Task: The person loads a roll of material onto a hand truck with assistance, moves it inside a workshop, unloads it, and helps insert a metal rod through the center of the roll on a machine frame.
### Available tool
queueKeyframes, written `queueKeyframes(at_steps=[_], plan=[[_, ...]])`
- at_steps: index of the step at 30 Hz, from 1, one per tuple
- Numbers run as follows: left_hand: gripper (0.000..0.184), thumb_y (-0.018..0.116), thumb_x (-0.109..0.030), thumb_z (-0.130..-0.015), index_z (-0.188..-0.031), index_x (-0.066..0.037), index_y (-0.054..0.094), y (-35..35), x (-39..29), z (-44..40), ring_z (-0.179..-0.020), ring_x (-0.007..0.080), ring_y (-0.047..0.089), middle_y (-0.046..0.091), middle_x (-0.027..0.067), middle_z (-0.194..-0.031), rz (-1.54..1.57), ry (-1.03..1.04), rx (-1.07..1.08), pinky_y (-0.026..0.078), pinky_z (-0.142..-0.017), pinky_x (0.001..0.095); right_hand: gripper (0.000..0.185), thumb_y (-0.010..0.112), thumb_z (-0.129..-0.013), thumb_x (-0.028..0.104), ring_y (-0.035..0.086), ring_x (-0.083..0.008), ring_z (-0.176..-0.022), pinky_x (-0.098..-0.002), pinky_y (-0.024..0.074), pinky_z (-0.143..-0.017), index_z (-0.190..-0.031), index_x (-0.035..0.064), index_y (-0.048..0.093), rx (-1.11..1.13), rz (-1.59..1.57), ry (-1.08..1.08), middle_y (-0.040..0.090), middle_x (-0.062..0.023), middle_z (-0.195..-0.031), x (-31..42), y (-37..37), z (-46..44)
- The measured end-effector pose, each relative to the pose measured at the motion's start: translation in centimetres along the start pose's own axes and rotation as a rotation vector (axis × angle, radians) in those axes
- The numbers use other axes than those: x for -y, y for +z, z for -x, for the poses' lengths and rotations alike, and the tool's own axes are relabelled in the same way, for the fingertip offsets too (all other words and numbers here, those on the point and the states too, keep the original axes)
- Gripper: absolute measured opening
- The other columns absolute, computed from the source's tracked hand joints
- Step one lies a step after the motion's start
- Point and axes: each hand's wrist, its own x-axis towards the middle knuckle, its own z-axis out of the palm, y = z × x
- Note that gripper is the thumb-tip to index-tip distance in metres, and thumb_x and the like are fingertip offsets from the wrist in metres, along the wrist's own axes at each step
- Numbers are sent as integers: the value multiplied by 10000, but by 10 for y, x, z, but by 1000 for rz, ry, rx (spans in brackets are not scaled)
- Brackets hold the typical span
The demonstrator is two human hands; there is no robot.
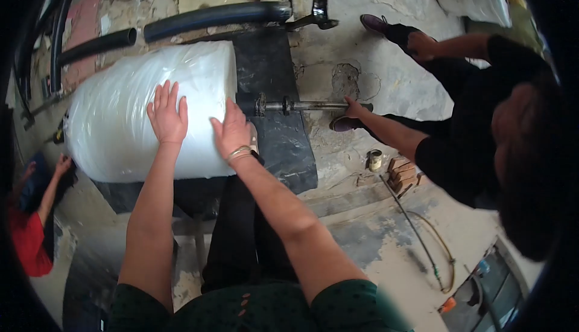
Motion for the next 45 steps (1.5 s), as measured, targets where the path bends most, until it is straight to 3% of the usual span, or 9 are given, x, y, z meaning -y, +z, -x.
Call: queueKeyframes(at_steps=[17, 21, 32, 34, 35, 37, 38, 41, 45], plan=[[430, 544, -314, -874, -1288, -204, 513, -2, 1, 1, -1337, 194, 307, 408, -2, -1408, 19, -48, 40, 214, -1055, 445, 780, 776, -632, 143, 407, -330, -1204, -413, 395, -984, -1302, 74, 383, 179, 864, -31, 429, -139, -1272, -218, -126, -64], [411, 571, -285, -851, -1250, -191, 544, -2, 1, -2, -1310, 204, 354, 433, 3, -1387, 45, -51, 46, 247, -1036, 456, 993, 853, -509, 327, 418, -341, -1229, -430, 393, -985, -1347, 113, 365, 733, 938, 95, 434, -145, -1339, -252, -118, -130], [428, 579, -215, -826, -1246, -151, 533, -7, -2, 2, -1322, 221, 343, 444, 19, -1378, 71, -77, 23, 249, -1031, 483, 489, 712, -617, 391, 623, -314, -982, -415, 493, -853, -1005, 94, 685, 992, 971, 145, 646, -151, -1055, -286, -95, -166], [291, 533, -113, -830, -1117, -87, 579, 57, -41, 44, -1172, 231, 463, 536, 112, -1186, 626, -579, -9, 330, -976, 435, 411, 643, -671, 372, 628, -321, -968, -433, 500, -842, -988, 115, 692, 908, 1032, 24, 653, -154, -1033, -311, -91, -159], [231, 578, -125, -778, -1002, -71, 596, -23, -101, 13, -1036, 250, 511, 550, 113, -1036, 335, -502, 517, 413, -879, 391, 400, 624, -686, 350, 630, -317, -965, -439, 500, -838, -1003, 114, 687, 922, 1043, 48, 657, -151, -1025, -328, -89, -160], [275, 603, -214, -718, -937, -49, 593, -27, -189, 77, -974, 328, 520, 548, 132, -1000, 598, 16, 128, 445, -792, 440, 397, 608, -699, 338, 646, -307, -904, -429, 509, -810, -1020, 117, 679, 929, 1014, 34, 665, -151, -960, -332, -90, -152], [285, 592, -253, -755, -960, -56, 600, -26, -222, 101, -1054, 315, 497, 561, 129, -1018, 732, -145, 734, 383, -914, 462, 390, 601, -704, 330, 651, -302, -892, -421, 512, -803, -1014, 108, 679, 950, 1012, -32, 666, -149, -956, -345, -85, -150], [413, 541, -341, -853, -1129, -34, 559, -9, -256, 169, -1077, 257, 492, 584, 126, -960, 483, 331, 940, 286, -1017, 414, 370, 602, -712, 285, 626, -330, -971, -426, 502, -828, -1001, 65, 676, 986, 1038, 4, 645, -190, -1028, -313, -89, -137], [287, 584, -294, -817, -963, -47, 597, 9, -263, 170, -900, 233, 554, 596, 87, -859, 657, 88, 542, 363, -884, 373, 330, 603, -722, 242, 613, -341, -999, -427, 500, -829, -965, 32, 681, 877, 1026, 33, 639, -207, -1037, -310, -87, -131]])
